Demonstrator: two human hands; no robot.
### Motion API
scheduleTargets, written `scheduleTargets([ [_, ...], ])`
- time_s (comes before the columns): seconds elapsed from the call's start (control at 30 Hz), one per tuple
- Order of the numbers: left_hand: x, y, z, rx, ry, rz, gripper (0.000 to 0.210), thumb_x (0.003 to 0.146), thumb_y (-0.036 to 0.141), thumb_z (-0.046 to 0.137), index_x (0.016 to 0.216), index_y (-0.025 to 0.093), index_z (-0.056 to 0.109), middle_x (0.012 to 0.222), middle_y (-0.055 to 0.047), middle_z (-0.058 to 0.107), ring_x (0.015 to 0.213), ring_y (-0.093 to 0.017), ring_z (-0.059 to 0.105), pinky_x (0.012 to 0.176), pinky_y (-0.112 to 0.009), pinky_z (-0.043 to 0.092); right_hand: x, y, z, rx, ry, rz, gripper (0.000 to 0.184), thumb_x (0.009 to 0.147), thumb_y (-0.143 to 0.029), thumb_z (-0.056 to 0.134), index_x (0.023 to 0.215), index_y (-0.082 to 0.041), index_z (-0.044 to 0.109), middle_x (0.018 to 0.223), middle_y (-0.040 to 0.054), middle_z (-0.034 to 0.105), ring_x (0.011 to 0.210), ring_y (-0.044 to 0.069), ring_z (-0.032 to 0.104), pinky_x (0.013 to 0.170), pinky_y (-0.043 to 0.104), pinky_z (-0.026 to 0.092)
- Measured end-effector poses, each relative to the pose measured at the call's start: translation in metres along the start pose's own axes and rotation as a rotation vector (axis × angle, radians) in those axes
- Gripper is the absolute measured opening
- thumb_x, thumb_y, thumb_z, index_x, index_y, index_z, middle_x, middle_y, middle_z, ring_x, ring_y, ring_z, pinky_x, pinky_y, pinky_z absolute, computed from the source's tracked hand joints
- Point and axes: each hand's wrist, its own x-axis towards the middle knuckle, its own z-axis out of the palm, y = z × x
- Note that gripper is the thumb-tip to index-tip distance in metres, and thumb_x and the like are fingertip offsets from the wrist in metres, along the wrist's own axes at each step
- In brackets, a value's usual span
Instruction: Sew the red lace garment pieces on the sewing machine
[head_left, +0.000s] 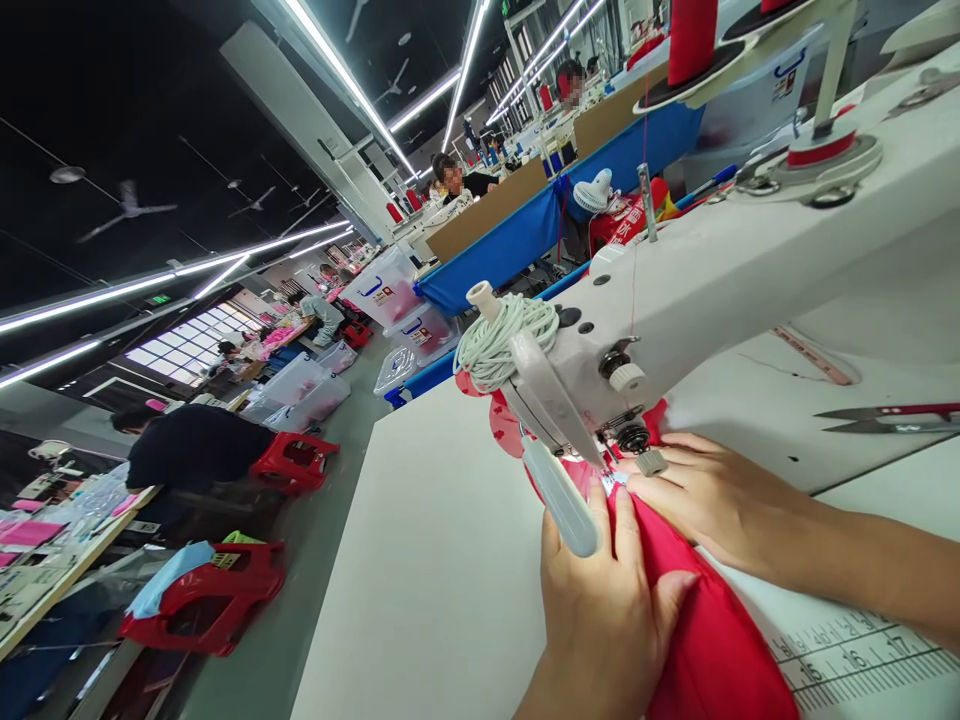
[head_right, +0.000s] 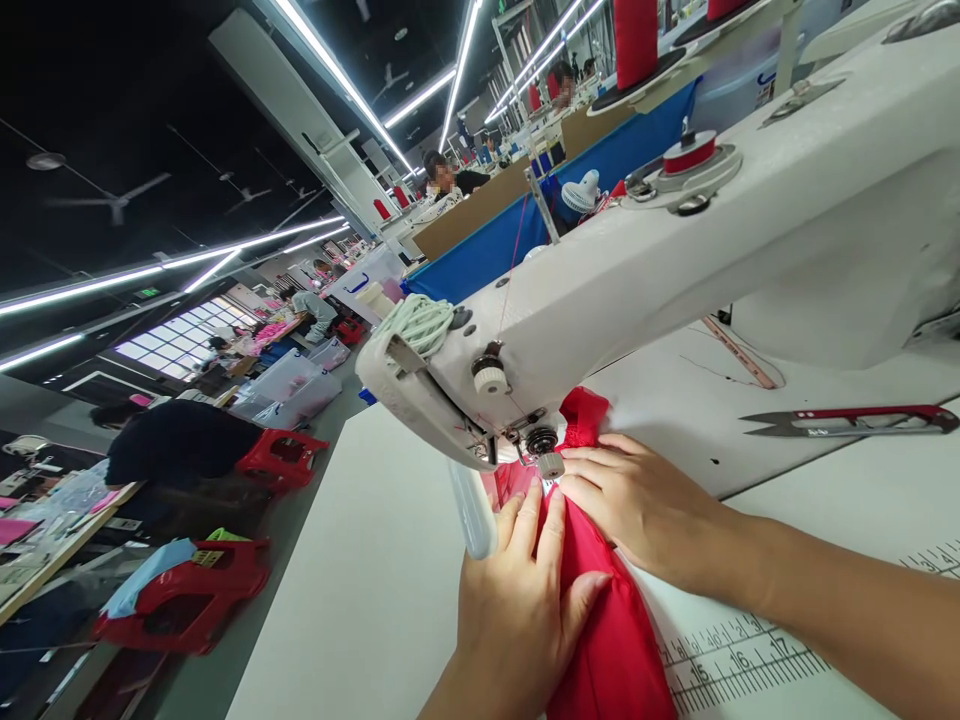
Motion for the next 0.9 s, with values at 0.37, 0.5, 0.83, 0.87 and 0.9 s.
scheduleTargets([
  [0.37,0.001,-0.011,0.004,-0.191,0.024,-0.083,0.044,0.092,0.037,0.052,0.127,0.013,0.06,0.124,-0.016,0.065,0.111,-0.034,0.061,0.094,-0.051,0.052,-0.001,0.005,0.007,-0.067,0.152,-0.034,0.03,0.093,-0.006,0.038,0.09,-0.015,0.066,0.09,0.009,0.071,0.084,0.022,0.065,0.089,0.042,0.049],
  [0.5,0.021,-0.038,0.0,-0.25,-0.175,-0.309,0.038,0.09,0.019,0.047,0.126,0.012,0.055,0.124,-0.016,0.062,0.114,-0.026,0.06,0.097,-0.038,0.05,0.001,0.007,0.002,-0.081,0.196,-0.051,0.028,0.098,-0.009,0.039,0.087,-0.016,0.065,0.083,0.0068,0.068,0.076,0.02,0.061,0.074,0.038,0.048],
  [0.83,0.011,-0.045,-0.058,-0.013,-0.58,-0.475,0.033,0.097,0.035,0.047,0.089,0.013,0.069,0.089,-0.016,0.069,0.083,-0.034,0.066,0.073,-0.045,0.05,0.002,-0.03,-0.007,0.133,0.038,-0.298,0.026,0.092,-0.005,0.04,0.097,-0.018,0.061,0.109,0.0088,0.069,0.09,0.02,0.061,0.076,0.034,0.046],
  [0.87,0.011,-0.049,-0.062,-0.002,-0.589,-0.498,0.034,0.098,0.034,0.045,0.088,0.012,0.068,0.089,-0.017,0.069,0.083,-0.034,0.066,0.072,-0.045,0.049,0.007,-0.04,-0.006,0.092,-0.012,-0.282,0.024,0.091,-0.005,0.043,0.097,-0.019,0.061,0.105,0.0085,0.068,0.085,0.02,0.061,0.07,0.032,0.046],
  [0.9,0.012,-0.055,-0.064,0.005,-0.587,-0.522,0.034,0.099,0.033,0.043,0.089,0.012,0.068,0.088,-0.018,0.069,0.083,-0.034,0.066,0.072,-0.046,0.049,0.013,-0.049,-0.005,0.041,-0.058,-0.239,0.019,0.09,-0.007,0.048,0.095,-0.019,0.062,0.1,0.008,0.068,0.08,0.02,0.06,0.064,0.031,0.044],
])
